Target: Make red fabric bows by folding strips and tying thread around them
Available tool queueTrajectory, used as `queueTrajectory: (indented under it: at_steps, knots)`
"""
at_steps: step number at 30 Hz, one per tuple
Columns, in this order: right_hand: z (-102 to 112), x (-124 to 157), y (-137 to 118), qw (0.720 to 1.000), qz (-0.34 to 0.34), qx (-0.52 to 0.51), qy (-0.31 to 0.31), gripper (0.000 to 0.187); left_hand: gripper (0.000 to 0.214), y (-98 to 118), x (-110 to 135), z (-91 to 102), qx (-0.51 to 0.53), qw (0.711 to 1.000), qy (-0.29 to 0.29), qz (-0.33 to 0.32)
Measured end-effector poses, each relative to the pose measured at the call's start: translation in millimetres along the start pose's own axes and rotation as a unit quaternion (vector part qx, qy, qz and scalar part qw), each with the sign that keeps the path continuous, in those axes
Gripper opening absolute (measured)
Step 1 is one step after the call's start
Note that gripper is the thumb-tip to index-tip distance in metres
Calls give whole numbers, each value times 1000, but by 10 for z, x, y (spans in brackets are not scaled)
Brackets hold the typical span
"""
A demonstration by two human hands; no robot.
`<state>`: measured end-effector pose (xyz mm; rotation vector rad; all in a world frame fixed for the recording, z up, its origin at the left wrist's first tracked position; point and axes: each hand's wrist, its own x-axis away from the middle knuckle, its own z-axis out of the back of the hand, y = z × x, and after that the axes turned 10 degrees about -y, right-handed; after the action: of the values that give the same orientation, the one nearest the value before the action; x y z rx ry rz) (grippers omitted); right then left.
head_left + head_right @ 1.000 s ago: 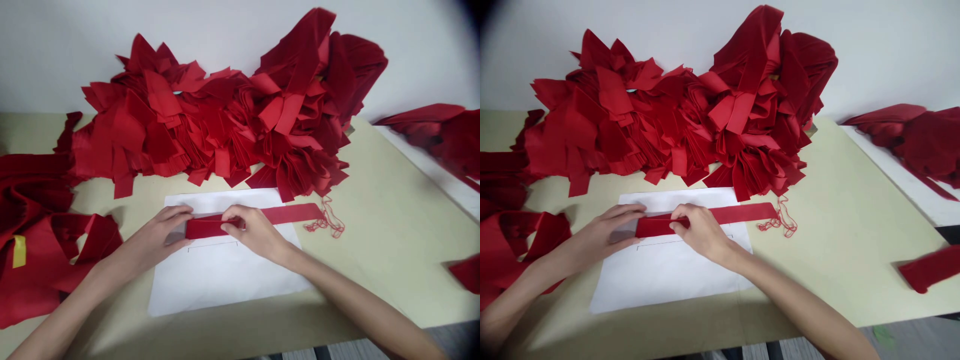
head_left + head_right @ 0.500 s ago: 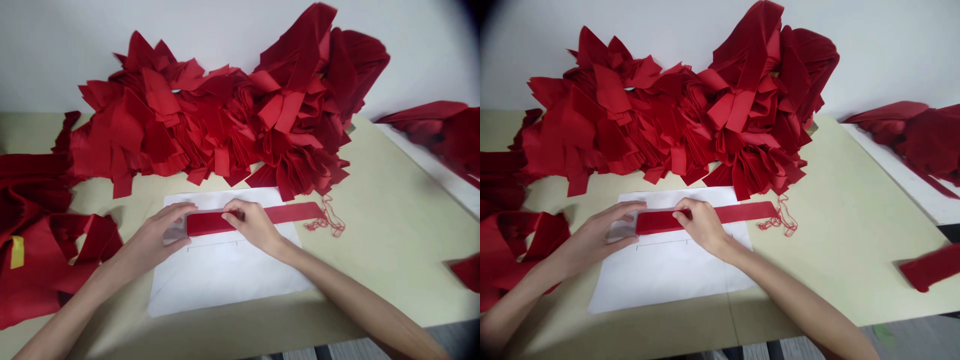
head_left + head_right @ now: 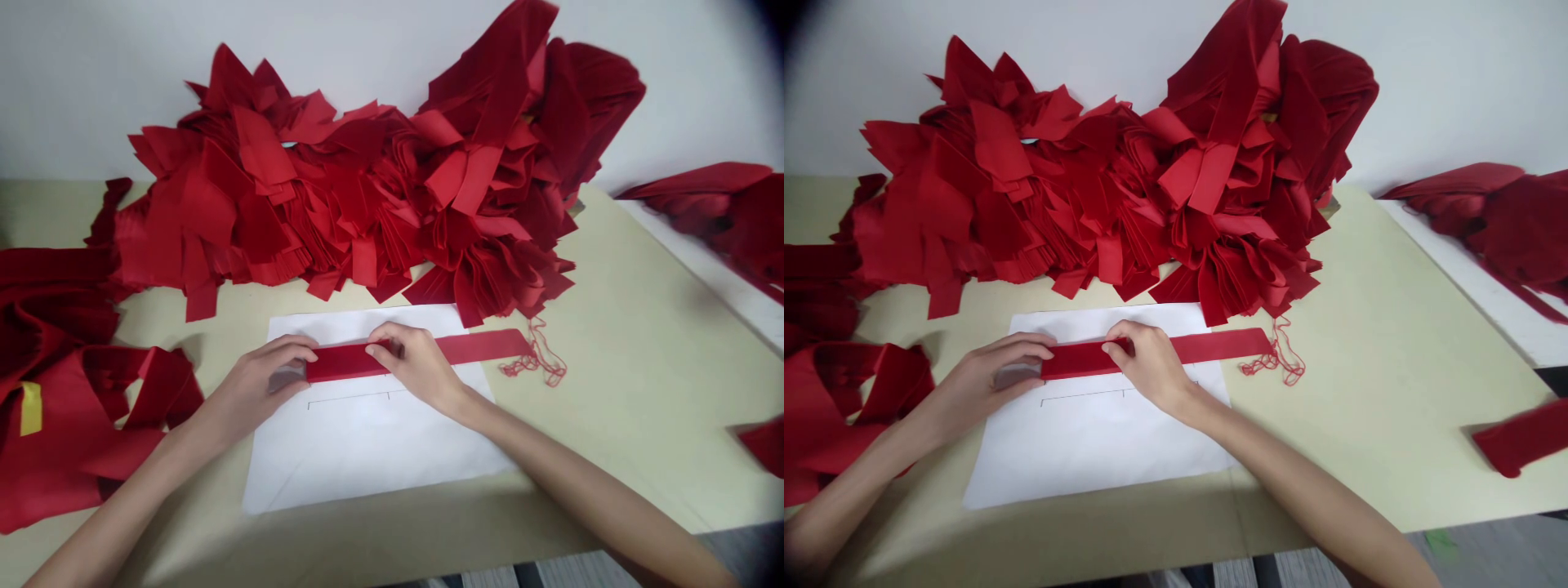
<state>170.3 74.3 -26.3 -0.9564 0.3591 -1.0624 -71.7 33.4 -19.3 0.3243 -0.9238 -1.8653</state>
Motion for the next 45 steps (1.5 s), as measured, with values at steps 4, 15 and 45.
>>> queueTrajectory:
  at_steps: [4,15,45]
  knots:
    - [2,0,8,1000,0,5,-5,10,32,-30,13,15,-35,999,-1,-22]
    - [-6,-1,31,1000,11,-10,2,10,24,-13,-3,-22,-14,1000,21,-8]
    - [162,11,112,998,1,-35,-48,9,20,-123,1,-104,-40,997,58,-39]
